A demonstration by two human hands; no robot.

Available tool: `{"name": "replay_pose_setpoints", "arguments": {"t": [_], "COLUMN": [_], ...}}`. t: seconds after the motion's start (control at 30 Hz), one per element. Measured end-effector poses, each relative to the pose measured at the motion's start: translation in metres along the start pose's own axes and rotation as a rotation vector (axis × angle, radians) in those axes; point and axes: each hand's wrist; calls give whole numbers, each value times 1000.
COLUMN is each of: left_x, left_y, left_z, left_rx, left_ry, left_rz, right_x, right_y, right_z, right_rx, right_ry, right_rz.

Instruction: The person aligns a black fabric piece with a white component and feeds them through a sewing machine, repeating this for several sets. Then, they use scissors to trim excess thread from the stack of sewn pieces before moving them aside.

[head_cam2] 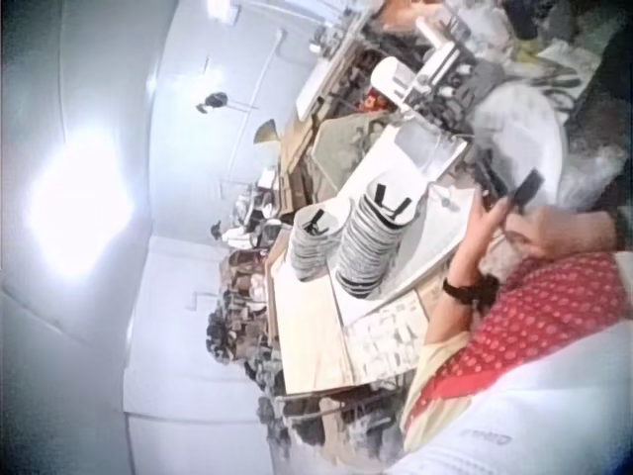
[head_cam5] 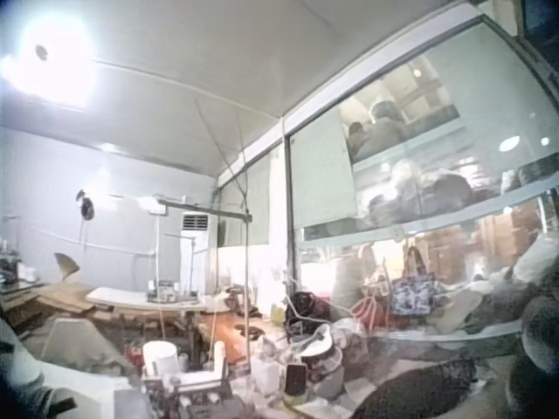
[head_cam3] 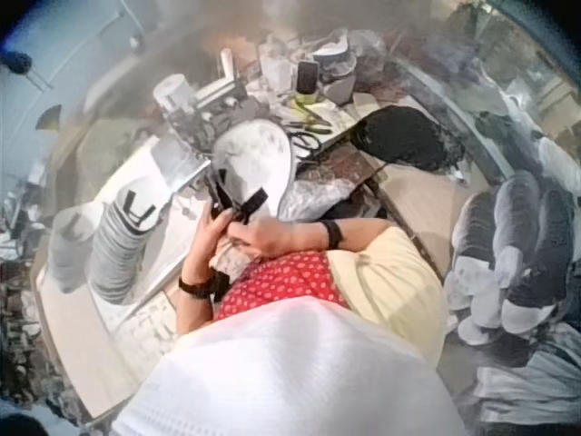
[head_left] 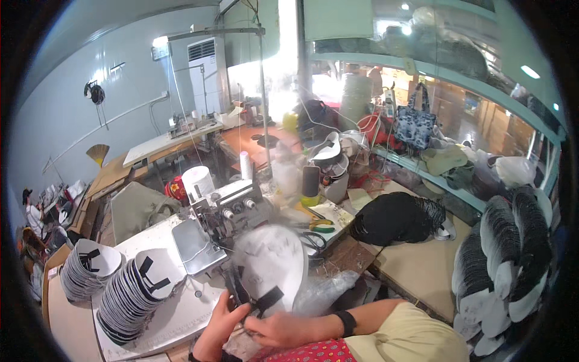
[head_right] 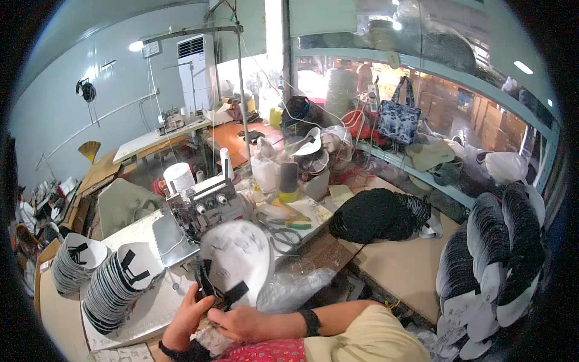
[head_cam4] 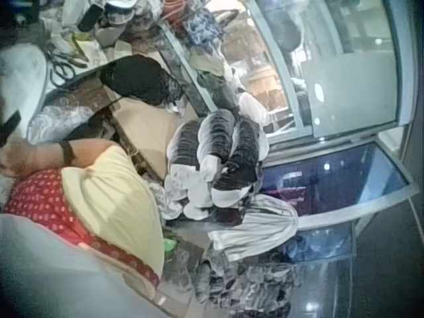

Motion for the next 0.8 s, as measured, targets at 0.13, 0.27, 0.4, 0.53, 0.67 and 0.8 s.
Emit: {"name": "replay_pose_setpoints", "arguments": {"t": [0.13,0.27,0.4,0.53,0.67,0.8], "left_x": [62,84,116,148,131,88], "left_y": [-24,-22,-28,-41,-38,-47], "left_z": [32,35,31,28,41,55], "left_rx": [-227,-312,-515,-516,-487,-362], "left_ry": [-88,-140,-300,-349,-350,-454], "left_rz": [-131,-107,512,355,382,-412], "right_x": [-20,-81,-107,-115,-108,-76], "right_y": [0,-20,-7,-11,-12,-66], "right_z": [-53,-86,-88,-83,-80,-90], "right_rx": [-113,-54,-5,-74,44,11], "right_ry": [-331,-224,-250,-409,-511,-389], "right_rz": [109,346,97,154,184,126]}}
Point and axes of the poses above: each hand's wrist, its own z-axis away from the middle knuckle, its own y-axis out of the palm, x = y × z, and after that the axes turned 10 degrees about -z, right-handed
